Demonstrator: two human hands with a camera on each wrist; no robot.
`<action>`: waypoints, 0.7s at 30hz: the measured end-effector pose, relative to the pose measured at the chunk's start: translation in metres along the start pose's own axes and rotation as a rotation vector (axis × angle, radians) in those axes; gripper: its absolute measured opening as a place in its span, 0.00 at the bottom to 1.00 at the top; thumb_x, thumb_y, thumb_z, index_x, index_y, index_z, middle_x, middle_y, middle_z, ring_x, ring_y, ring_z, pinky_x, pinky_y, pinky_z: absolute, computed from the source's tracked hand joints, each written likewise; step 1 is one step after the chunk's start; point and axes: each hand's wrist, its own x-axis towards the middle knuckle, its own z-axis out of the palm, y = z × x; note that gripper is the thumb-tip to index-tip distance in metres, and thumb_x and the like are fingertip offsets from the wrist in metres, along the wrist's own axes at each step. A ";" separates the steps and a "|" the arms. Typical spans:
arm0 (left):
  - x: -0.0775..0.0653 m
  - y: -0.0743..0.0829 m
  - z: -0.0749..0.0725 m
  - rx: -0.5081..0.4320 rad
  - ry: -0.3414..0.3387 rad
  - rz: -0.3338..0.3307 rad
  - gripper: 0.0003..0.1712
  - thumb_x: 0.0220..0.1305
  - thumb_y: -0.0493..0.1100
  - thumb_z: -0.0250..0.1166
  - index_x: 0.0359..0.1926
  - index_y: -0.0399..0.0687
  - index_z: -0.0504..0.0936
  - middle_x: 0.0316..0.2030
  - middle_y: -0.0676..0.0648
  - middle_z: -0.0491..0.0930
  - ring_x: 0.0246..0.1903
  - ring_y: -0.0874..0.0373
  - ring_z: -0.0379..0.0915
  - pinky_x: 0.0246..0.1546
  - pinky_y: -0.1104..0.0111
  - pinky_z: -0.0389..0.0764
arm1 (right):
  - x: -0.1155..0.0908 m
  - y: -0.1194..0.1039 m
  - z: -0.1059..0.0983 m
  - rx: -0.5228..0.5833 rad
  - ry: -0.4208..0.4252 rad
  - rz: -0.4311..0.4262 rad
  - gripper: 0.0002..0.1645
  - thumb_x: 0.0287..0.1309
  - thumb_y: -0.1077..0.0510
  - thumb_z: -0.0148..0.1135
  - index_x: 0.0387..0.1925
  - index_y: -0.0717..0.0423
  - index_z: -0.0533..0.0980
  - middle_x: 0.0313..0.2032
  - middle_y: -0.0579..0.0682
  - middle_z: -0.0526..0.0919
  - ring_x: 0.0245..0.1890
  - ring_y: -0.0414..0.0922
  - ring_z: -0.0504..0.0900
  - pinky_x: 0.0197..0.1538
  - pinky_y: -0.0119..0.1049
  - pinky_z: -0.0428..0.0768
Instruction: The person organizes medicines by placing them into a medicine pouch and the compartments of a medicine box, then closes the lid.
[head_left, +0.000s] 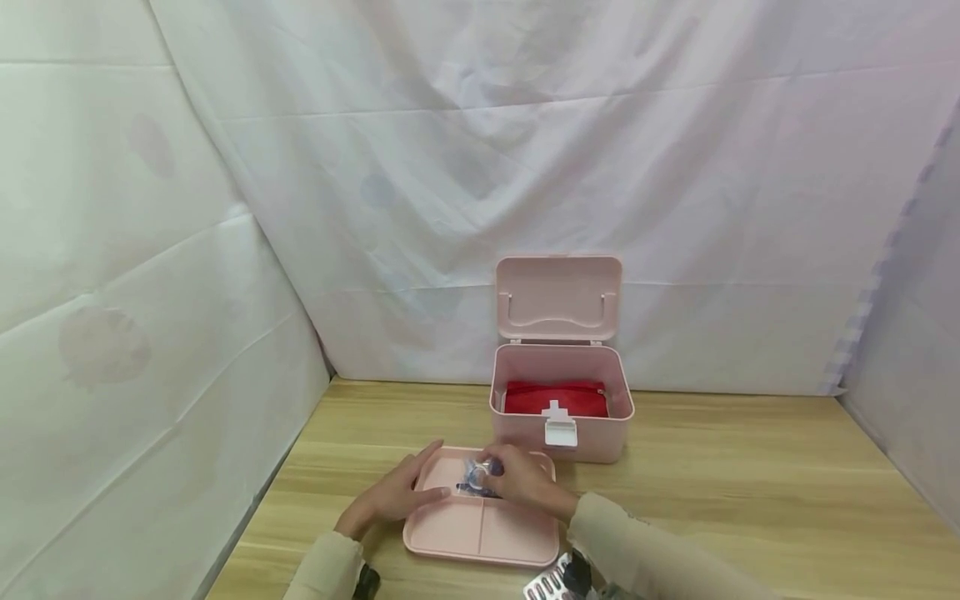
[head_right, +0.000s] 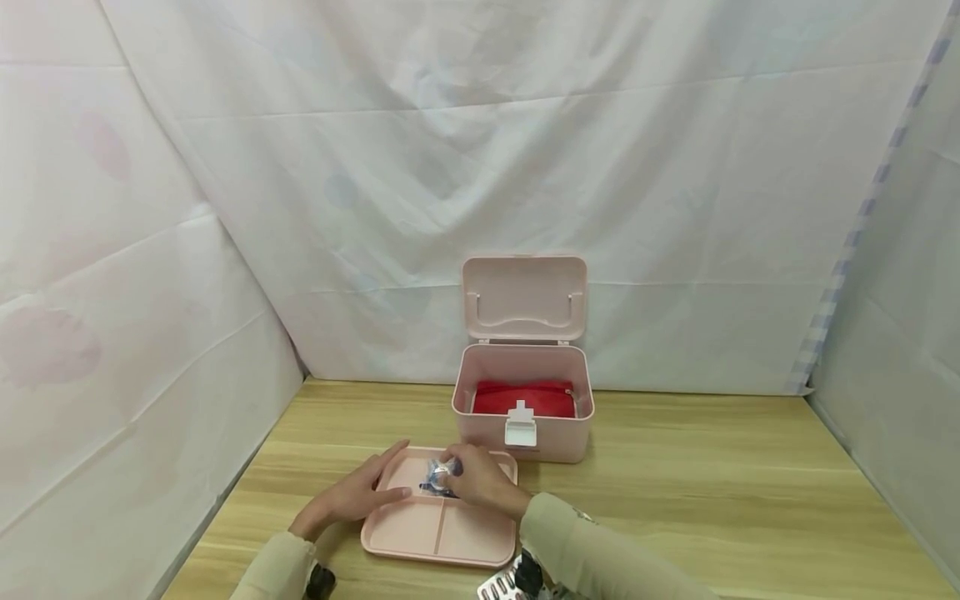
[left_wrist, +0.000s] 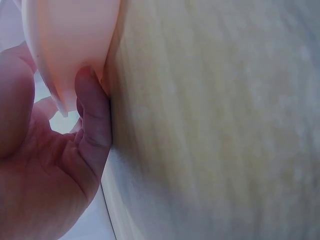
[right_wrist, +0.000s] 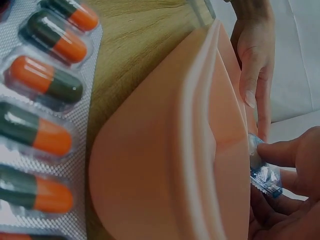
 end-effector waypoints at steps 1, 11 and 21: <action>0.000 0.000 0.000 -0.002 -0.002 0.000 0.49 0.65 0.57 0.65 0.78 0.47 0.51 0.54 0.37 0.69 0.49 0.51 0.69 0.56 0.48 0.72 | 0.000 0.000 0.000 -0.001 -0.002 0.001 0.16 0.55 0.57 0.71 0.47 0.53 0.83 0.45 0.48 0.85 0.42 0.43 0.79 0.50 0.46 0.78; 0.000 0.001 0.000 -0.003 -0.013 0.021 0.49 0.66 0.56 0.65 0.78 0.43 0.50 0.53 0.36 0.69 0.47 0.52 0.70 0.53 0.51 0.74 | 0.000 0.002 0.001 -0.016 0.018 -0.116 0.21 0.53 0.58 0.73 0.49 0.61 0.83 0.43 0.53 0.86 0.38 0.44 0.80 0.42 0.37 0.79; 0.000 0.001 0.000 0.010 -0.004 0.002 0.49 0.66 0.57 0.65 0.78 0.46 0.51 0.49 0.39 0.69 0.44 0.52 0.69 0.52 0.50 0.74 | -0.004 0.000 -0.004 -0.087 0.025 -0.056 0.22 0.52 0.54 0.74 0.49 0.57 0.83 0.33 0.46 0.82 0.32 0.39 0.76 0.35 0.33 0.75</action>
